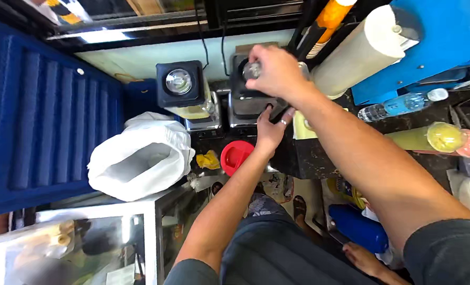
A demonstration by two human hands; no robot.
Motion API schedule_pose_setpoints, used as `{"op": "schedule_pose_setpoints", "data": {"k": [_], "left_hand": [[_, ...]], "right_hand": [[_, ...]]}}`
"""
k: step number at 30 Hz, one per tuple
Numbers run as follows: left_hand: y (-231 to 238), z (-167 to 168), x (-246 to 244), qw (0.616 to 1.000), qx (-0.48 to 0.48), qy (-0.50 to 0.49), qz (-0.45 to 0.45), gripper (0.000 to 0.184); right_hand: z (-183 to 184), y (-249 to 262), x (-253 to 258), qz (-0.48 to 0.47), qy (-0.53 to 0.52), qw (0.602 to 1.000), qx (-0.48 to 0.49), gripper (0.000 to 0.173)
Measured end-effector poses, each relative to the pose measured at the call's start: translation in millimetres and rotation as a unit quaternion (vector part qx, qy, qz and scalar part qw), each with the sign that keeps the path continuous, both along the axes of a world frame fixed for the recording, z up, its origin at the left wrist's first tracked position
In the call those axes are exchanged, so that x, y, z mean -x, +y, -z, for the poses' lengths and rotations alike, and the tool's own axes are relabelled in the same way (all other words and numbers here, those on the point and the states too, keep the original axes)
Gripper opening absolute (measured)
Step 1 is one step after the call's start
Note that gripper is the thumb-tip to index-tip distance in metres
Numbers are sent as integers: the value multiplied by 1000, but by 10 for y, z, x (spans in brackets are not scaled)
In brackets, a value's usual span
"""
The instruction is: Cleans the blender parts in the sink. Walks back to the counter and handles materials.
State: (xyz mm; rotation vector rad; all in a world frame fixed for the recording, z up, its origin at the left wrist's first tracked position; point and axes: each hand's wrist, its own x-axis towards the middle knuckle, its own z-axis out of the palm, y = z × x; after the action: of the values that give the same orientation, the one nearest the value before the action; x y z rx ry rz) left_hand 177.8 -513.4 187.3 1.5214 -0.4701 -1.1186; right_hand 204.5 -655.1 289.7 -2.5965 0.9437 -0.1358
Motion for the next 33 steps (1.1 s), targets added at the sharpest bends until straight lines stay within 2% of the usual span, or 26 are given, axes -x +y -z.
{"op": "schedule_pose_setpoints", "data": {"k": [1, 2, 4, 5, 7, 8, 10, 13, 14, 15, 17, 20, 21, 22, 23, 24, 25, 27, 29, 31, 33], "left_hand": [[297, -55, -90, 998, -18, -16, 50, 79], [637, -90, -184, 996, -22, -21, 87, 73], [1401, -75, -386, 990, -10, -11, 142, 45], [1794, -38, -477, 987, -11, 3, 162, 36], [2554, -1, -588, 981, -49, 43, 185, 33], [2903, -17, -620, 976, -74, 63, 195, 32], [3523, -66, -636, 965, -113, 76, 222, 31], [4292, -81, -566, 952, -122, 40, 278, 29], [4502, -58, -533, 950, -121, 33, 286, 27], [4688, -34, -502, 951, -126, 31, 280, 25], [4996, -16, -453, 953, -153, 33, 258, 22], [5185, -85, -430, 952, -199, -7, 234, 21], [5234, -168, -432, 953, -208, -22, 220, 21], [5300, -259, -442, 956, -209, -36, 203, 22], [5368, -361, -471, 961, -200, -51, 182, 23], [5431, -484, -521, 969, -185, -66, 151, 23], [5493, -633, -592, 976, -166, -83, 114, 22], [5638, -970, -777, 981, -138, -132, 40, 19], [5904, -1321, -939, 966, -145, -207, -51, 19], [6343, -1628, -1091, 934, -195, -259, -152, 20], [6883, -1860, -1308, 875, -303, -296, -235, 17]], "right_hand": [[-113, 30, 120, 25, -45, 998, -24, 57], [-200, 105, 223, 45, -93, 993, -54, 54], [-283, 372, 407, 59, -228, 963, -130, 47], [-249, 586, 494, 56, -324, 926, -187, 44], [-68, 1200, 588, 49, -472, 808, -348, 37], [66, 1594, 624, 77, -501, 734, -452, 41], [406, 2335, 562, 168, -478, 594, -625, 45], [1262, 3198, 410, 262, -385, 459, -756, 68], [1606, 3393, 330, 292, -362, 421, -779, 69], [1953, 3535, 226, 323, -337, 402, -788, 69], [2603, 3677, -5, 381, -302, 399, -777, 66], [3362, 3528, -264, 467, -303, 411, -722, 66], [3529, 3483, -346, 466, -312, 417, -715, 67], [3662, 3451, -438, 446, -328, 408, -726, 66], [3766, 3426, -536, 408, -352, 382, -751, 66], [3836, 3420, -642, 385, -356, 372, -766, 66], [3840, 3433, -735, 379, -343, 380, -771, 60], [3718, 3455, -823, 394, -284, 443, -753, 44], [3512, 3504, -761, 396, -219, 503, -736, 35], [3164, 3649, -555, 397, -108, 580, -703, 27], [2863, 3783, -156, 336, 69, 671, -657, 18]]}}
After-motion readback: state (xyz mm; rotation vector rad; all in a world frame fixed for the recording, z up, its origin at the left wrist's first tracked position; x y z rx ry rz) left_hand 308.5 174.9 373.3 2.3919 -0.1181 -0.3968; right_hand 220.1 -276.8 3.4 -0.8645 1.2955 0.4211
